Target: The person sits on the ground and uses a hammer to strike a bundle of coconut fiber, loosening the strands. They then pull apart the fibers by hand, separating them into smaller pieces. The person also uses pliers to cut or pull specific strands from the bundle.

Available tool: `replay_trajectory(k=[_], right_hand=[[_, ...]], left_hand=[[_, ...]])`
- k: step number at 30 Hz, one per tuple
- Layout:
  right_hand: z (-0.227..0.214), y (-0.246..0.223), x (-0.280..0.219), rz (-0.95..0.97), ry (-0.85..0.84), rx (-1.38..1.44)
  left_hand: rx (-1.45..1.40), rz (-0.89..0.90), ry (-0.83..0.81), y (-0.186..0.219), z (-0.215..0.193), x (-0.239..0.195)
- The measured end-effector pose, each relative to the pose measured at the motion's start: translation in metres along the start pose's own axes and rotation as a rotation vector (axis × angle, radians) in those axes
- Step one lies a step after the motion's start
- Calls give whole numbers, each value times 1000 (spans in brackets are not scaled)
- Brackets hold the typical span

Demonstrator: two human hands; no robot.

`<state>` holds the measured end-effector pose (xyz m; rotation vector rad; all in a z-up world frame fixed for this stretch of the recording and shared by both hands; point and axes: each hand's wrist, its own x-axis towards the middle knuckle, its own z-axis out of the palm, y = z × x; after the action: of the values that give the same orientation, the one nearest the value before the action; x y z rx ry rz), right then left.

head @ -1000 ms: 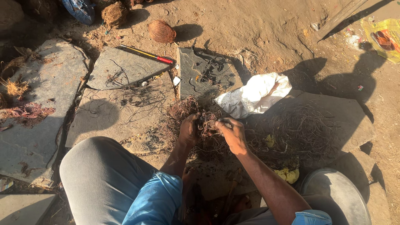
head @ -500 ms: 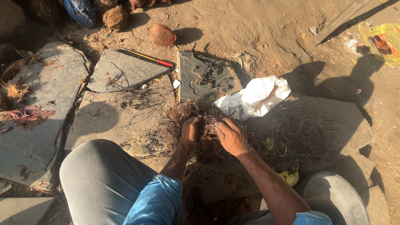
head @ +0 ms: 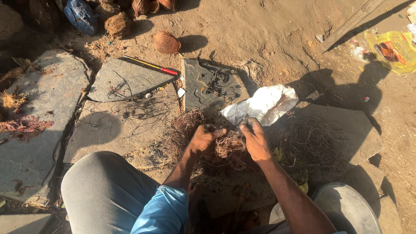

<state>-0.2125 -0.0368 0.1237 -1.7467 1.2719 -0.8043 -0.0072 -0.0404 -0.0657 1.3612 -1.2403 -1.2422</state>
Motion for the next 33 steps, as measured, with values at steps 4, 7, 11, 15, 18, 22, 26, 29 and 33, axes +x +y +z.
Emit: replay_trajectory(k=[4, 7, 11, 15, 18, 22, 26, 29, 33], right_hand=[[-15, -2, -4, -70, -29, -429], [-13, -13, -14, 4, -333, -498], [-8, -42, -40, -246, -318, -633], [-22, -77, -50, -42, -364, -863], [-37, -84, -58, -94, -285, -861], [-51, -65, -62, -14, -273, -664], [-59, -26, -41, 50, -170, -120], [-44, -2, -27, 279, -75, 405], [-27, -7, -17, 252, -75, 436]], left_hand=[[-182, 76, 417, -8, -8, 24], [-200, 537, 859, -12, -17, 37], [14, 58, 732, 4, -40, 19], [392, 139, 812, 42, -67, -3], [488, 266, 896, 46, -67, -7], [219, 25, 808, 28, -58, 11], [553, -28, 880, 24, -29, 6], [602, 139, 872, 58, 1, -32], [509, 373, 573, 142, 21, -84]])
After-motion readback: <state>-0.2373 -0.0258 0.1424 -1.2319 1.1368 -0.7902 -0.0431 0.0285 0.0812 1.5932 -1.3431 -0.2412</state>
